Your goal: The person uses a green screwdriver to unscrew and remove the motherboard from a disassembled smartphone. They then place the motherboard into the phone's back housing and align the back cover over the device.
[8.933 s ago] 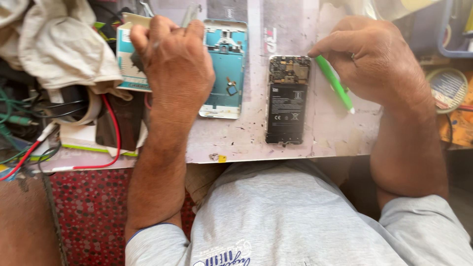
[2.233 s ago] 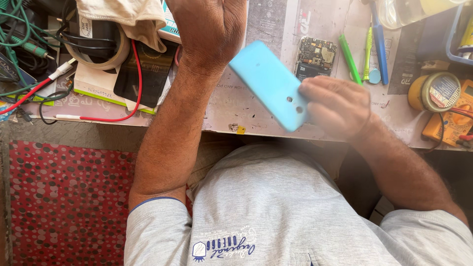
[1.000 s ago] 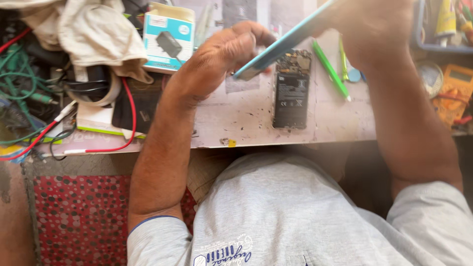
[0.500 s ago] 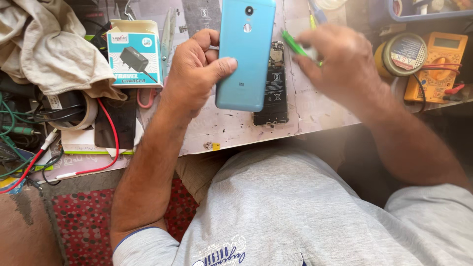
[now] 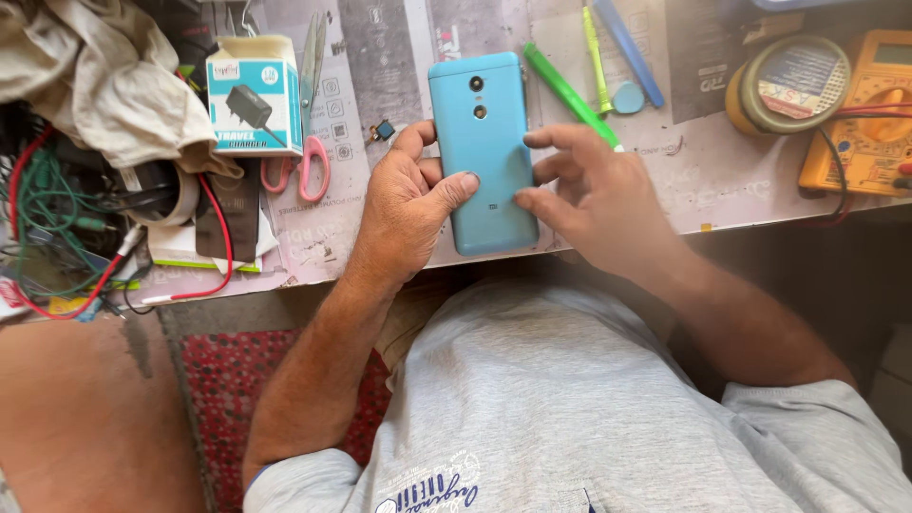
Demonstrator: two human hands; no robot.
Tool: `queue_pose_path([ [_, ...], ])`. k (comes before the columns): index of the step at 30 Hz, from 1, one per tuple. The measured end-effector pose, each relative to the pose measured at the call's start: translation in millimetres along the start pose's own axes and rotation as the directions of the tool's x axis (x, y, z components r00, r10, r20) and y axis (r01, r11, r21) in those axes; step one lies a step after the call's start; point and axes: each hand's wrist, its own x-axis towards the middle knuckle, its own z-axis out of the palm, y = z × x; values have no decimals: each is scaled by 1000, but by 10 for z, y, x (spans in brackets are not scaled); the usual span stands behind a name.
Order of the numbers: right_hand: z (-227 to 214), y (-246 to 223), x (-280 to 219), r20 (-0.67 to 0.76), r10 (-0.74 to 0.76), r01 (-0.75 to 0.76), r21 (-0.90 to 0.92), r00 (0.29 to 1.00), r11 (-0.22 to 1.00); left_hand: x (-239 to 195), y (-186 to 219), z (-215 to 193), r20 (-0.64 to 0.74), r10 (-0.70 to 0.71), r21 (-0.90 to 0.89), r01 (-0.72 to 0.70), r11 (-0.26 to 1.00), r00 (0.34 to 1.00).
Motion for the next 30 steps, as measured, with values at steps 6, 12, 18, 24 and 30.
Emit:
queue_pose_path([
  [6, -7, 9, 241, 131, 332, -356, 274, 934, 893, 75, 23, 116, -106, 154, 639, -52, 767, 982],
  [12, -52, -67, 310, 94, 362, -370, 91, 927, 925, 162, -29, 101, -159, 120, 742, 38, 670, 980],
  [18, 15, -151, 281, 59, 254, -247, -100, 965, 964, 179, -86, 68, -129, 209, 728, -51, 683, 969],
  [24, 91, -210, 225, 31, 249, -245, -108, 968, 964, 87, -114, 12, -129, 245, 571, -130, 811, 961],
  [30, 151, -167, 73, 44, 136, -143, 275, 990, 951, -53, -301, -164, -160, 281, -269, -316, 910, 946],
])
